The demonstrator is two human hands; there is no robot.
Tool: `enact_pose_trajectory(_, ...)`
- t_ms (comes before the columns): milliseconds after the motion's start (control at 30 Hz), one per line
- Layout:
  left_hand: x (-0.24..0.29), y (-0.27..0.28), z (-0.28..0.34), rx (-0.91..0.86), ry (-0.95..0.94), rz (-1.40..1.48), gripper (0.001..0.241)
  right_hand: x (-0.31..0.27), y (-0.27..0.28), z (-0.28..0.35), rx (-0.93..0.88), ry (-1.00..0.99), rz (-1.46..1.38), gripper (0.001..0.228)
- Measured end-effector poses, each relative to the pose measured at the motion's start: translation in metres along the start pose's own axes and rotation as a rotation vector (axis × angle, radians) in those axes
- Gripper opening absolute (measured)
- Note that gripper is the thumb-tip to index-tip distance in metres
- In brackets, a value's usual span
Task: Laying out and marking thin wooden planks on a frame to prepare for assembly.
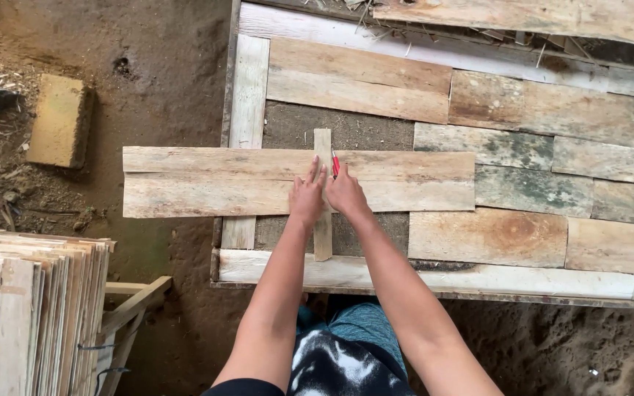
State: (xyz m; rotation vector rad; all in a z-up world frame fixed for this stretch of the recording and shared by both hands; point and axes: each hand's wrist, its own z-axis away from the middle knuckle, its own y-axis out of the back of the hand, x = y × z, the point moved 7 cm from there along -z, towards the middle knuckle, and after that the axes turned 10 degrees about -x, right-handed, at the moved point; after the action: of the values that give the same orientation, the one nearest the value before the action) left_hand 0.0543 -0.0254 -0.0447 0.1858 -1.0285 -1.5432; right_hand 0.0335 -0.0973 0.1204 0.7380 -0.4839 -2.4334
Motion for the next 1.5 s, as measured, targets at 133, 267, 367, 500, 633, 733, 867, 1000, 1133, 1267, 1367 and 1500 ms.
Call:
enact_pose_trajectory(133,0.000,0.005,0.003,0.009,0.005,-0.005,0.103,0.020,-0.014,-0.025,-0.022,-0.032,0.002,0.050)
enact_pose_trajectory(267,0.000,-0.002,-0.003,0.031,0.019,0.005,0.089,0.053,-0.034,-0.045,-0.095,-0.067,0.049,0.048)
enact_pose_trajectory(367,0.001,0.000,-0.001,0.038,0.030,-0.020,0.090,0.029,-0.033,0.012,-0.140,-0.075,0.043,0.046)
enact_pose_trajectory(500,0.006,0.004,0.005,0.046,0.026,-0.033,0.097,0.024,-0.042,0.061,-0.171,-0.088,0.002,0.047)
enact_pose_trajectory(633,0.008,0.004,0.000,0.051,0.018,-0.024,0.106,0.059,-0.064,0.063,-0.146,-0.071,-0.045,0.047)
enact_pose_trajectory(733,0.004,-0.003,0.003,0.018,0.029,-0.029,0.106,0.087,-0.088,0.060,-0.182,-0.102,0.038,0.042)
enact_pose_trajectory(867,0.008,0.008,0.004,0.036,0.026,-0.031,0.108,0.080,-0.075,0.077,-0.172,-0.100,0.018,0.044)
enact_pose_trajectory(1000,0.007,0.004,0.004,0.013,0.017,-0.040,0.110,0.062,-0.043,0.078,-0.064,-0.073,-0.049,0.046)
enact_pose_trajectory(1133,0.011,0.013,0.013,0.030,-0.001,-0.056,0.107,0.051,-0.028,0.030,0.027,0.015,0.006,0.040)
enact_pose_trajectory(1267,0.011,0.019,0.018,0.030,-0.006,-0.045,0.103,0.054,-0.018,-0.030,0.118,0.069,-0.037,0.036)
enact_pose_trajectory(1367,0.012,0.023,0.023,0.028,-0.006,-0.034,0.100,0.044,-0.010,-0.043,0.110,0.065,-0.006,0.037)
enact_pose_trajectory(1500,0.010,0.018,0.018,0.004,-0.001,-0.024,0.098,0.014,-0.004,-0.019,0.070,0.037,0.026,0.044)
